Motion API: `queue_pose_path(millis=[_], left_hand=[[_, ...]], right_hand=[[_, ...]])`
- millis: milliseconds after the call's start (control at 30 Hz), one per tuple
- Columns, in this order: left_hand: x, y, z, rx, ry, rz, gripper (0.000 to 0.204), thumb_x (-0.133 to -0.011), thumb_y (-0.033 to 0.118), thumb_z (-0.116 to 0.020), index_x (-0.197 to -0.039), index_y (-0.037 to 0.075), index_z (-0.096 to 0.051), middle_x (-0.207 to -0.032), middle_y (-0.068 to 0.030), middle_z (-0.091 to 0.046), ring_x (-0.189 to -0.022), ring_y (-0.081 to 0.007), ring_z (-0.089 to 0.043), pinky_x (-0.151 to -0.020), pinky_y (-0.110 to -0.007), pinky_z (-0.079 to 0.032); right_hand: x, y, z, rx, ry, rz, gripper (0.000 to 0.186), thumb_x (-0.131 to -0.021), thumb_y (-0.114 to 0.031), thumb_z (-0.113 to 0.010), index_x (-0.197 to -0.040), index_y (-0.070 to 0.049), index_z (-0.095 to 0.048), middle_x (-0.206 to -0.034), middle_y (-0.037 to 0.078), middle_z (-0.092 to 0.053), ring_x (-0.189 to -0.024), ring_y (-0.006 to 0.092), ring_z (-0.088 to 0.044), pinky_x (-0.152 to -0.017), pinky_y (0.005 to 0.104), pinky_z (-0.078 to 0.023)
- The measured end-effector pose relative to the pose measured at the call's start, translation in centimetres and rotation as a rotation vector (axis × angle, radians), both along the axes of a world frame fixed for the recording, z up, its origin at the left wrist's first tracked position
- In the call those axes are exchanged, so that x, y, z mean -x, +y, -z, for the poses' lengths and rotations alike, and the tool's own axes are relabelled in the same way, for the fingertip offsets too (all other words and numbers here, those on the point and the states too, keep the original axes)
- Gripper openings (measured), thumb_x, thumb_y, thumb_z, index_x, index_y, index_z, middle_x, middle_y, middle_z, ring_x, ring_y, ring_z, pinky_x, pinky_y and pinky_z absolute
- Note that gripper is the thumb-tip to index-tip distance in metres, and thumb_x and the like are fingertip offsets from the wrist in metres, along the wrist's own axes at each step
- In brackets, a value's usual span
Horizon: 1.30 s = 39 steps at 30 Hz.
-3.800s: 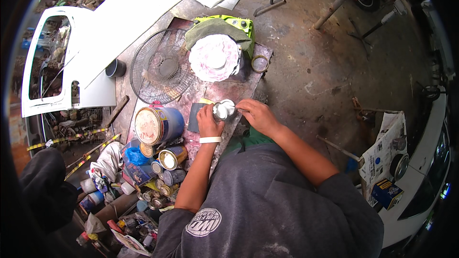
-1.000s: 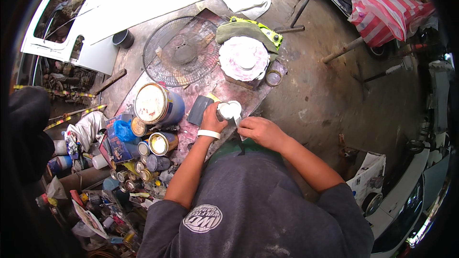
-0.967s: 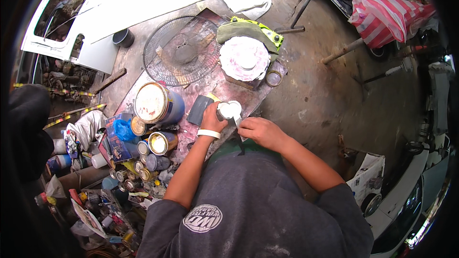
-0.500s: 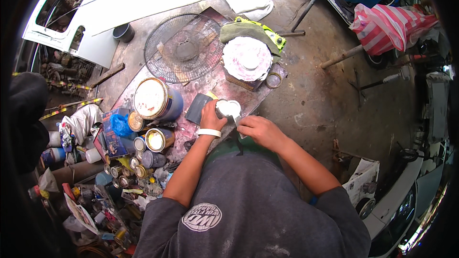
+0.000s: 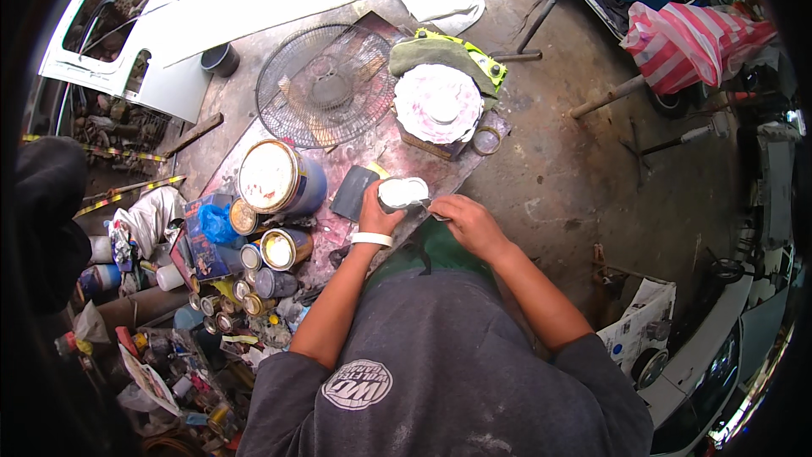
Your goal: The person adds white paint to a small container and mixes it with a scraper, then uses the scraper to gather and mix more paint from a larger lid.
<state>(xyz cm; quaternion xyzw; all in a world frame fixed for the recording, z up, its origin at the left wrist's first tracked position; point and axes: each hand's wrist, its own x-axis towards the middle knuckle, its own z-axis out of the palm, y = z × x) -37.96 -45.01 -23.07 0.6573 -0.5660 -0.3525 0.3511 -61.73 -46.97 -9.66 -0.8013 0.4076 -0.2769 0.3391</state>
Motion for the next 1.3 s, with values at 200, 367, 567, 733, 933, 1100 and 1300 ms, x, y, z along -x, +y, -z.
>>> queue_pose_path(millis=[200, 367, 567, 733, 933, 1100, 1300], left_hand=[[-0.3, 1.2, 0.3, 0.032, 0.081, 0.120, 0.081, -0.066, 0.010, -0.082, -0.139, 0.001, -0.047, -0.130, -0.0206, -0.056, -0.127, -0.0367, -0.055, -0.111, -0.042, -0.044], [0.2, 3.9, -0.8, 0.101, 0.079, 0.035, 0.076, -0.067, 0.009, -0.082, -0.135, 0.005, -0.049, -0.129, -0.0197, -0.053, -0.128, -0.0396, -0.051, -0.109, -0.046, -0.044], [-0.1, 9.0, -1.1, 0.126, 0.026, -0.194, 0.085, -0.061, 0.012, -0.086, -0.138, 0.007, -0.049, -0.135, -0.0177, -0.053, -0.131, -0.0384, -0.049, -0.113, -0.047, -0.040], [0.4, 12.4, -0.4, 0.115, -0.145, -0.561, 0.092, -0.061, 0.016, -0.094, -0.140, 0.009, -0.047, -0.134, -0.0154, -0.056, -0.125, -0.0373, -0.052, -0.110, -0.048, -0.039], [-1.4, 13.9, 3.4, -0.006, -0.114, -1.044, 0.091, -0.063, 0.015, -0.093, -0.140, 0.006, -0.045, -0.134, -0.0203, -0.054, -0.127, -0.0394, -0.050, -0.111, -0.050, -0.039], [-3.9, 12.7, 6.0, -0.033, -0.172, -1.146, 0.090, -0.060, 0.016, -0.093, -0.138, 0.007, -0.048, -0.132, -0.0191, -0.057, -0.126, -0.0391, -0.053, -0.110, -0.050, -0.040], [-6.1, 11.6, 9.3, -0.077, -0.140, -1.129, 0.087, -0.063, 0.017, -0.092, -0.138, 0.008, -0.049, -0.132, -0.0191, -0.058, -0.126, -0.0417, -0.052, -0.107, -0.052, -0.041]], right_hand=[[-0.2, -1.0, 0.4, -0.050, -0.055, 0.065, 0.029, -0.084, 0.007, -0.068, -0.112, -0.003, -0.069, -0.113, 0.015, -0.071, -0.105, 0.0343, -0.069, -0.090, 0.0408, -0.056], [-0.5, -1.8, 2.5, -0.074, -0.025, 0.118, 0.022, -0.091, 0.004, -0.066, -0.112, -0.001, -0.069, -0.111, 0.017, -0.071, -0.102, 0.0337, -0.070, -0.088, 0.0384, -0.056], [-2.4, -3.5, 6.6, -0.157, -0.002, 0.104, 0.019, -0.095, -0.002, -0.065, -0.113, 0.000, -0.069, -0.111, 0.018, -0.071, -0.102, 0.0369, -0.070, -0.087, 0.0410, -0.055], [-2.1, -4.5, 10.6, -0.413, -0.037, 0.263, 0.022, -0.099, -0.010, -0.063, -0.118, 0.002, -0.065, -0.097, 0.015, -0.072, -0.087, 0.0250, -0.072, -0.077, 0.0357, -0.055], [-1.3, -5.0, 9.9, -0.602, -0.139, 0.201, 0.021, -0.103, -0.014, -0.062, -0.117, 0.001, -0.064, -0.100, 0.010, -0.071, -0.085, 0.0158, -0.069, -0.077, 0.0299, -0.056], [-2.2, -5.8, 8.6, -0.097, 0.118, -0.028, 0.023, -0.101, -0.015, -0.062, -0.117, 0.002, -0.064, -0.099, 0.021, -0.072, -0.085, 0.0274, -0.071, -0.078, 0.0385, -0.053], [-1.2, -5.4, 11.7, -0.627, -0.168, 0.262, 0.019, -0.101, -0.015, -0.061, -0.112, 0.000, -0.067, -0.102, 0.020, -0.071, -0.086, 0.0284, -0.071, -0.080, 0.0417, -0.054]])
